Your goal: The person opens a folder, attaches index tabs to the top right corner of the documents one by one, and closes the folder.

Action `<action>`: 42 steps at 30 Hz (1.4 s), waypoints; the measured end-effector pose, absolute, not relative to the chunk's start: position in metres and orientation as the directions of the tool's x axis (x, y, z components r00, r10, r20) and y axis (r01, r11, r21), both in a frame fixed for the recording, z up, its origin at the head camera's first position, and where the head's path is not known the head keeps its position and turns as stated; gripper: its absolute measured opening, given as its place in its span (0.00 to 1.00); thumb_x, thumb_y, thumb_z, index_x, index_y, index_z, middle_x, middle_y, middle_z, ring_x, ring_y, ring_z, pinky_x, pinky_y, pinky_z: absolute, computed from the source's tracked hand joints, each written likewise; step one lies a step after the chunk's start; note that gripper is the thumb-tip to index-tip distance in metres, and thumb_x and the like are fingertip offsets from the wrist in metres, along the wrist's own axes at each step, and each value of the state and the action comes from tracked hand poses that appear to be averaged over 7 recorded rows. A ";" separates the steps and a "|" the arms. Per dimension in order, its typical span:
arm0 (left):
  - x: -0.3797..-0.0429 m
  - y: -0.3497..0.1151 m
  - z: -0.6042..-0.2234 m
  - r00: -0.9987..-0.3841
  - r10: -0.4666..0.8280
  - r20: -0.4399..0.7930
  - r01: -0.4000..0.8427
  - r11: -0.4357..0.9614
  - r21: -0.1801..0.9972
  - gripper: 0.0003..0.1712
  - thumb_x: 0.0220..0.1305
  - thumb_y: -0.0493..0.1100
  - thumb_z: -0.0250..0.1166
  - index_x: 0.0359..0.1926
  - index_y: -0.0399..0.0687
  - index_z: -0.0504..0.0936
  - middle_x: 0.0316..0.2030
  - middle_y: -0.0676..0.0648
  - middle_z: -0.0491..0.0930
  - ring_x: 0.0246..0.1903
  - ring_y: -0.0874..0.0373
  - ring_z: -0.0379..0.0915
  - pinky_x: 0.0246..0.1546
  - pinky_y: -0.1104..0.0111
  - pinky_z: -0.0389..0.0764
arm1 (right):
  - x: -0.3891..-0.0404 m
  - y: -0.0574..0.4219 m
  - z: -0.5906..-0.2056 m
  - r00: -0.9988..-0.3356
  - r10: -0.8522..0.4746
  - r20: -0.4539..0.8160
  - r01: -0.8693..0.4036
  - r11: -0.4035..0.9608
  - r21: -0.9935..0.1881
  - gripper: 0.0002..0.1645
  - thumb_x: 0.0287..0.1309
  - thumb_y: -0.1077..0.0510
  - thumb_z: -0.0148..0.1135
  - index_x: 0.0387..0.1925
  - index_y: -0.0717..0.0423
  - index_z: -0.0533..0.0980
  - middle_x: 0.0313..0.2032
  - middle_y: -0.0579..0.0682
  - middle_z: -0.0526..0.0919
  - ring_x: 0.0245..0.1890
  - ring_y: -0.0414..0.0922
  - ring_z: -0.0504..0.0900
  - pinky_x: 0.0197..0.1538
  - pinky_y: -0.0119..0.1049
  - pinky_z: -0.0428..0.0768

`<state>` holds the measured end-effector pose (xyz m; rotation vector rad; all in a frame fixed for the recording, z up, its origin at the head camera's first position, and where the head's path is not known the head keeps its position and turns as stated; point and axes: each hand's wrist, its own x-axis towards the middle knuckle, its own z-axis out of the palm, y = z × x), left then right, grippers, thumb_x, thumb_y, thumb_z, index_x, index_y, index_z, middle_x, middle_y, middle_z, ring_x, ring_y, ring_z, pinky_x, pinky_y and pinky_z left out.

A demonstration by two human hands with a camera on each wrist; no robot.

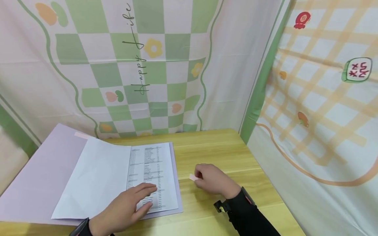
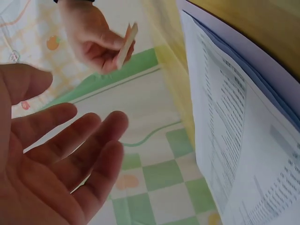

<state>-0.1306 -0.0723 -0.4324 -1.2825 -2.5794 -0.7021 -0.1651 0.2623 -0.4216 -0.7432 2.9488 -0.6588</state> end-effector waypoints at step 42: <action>-0.132 -0.057 -0.421 -0.797 0.381 0.469 0.580 0.267 0.770 0.17 0.69 0.38 0.64 0.58 0.46 0.79 0.33 0.57 0.86 0.29 0.66 0.81 0.29 0.67 0.80 | -0.145 0.157 -0.383 -0.660 -0.601 0.451 -0.748 0.477 -0.461 0.04 0.67 0.55 0.64 0.41 0.48 0.77 0.38 0.37 0.77 0.38 0.35 0.76 0.41 0.36 0.80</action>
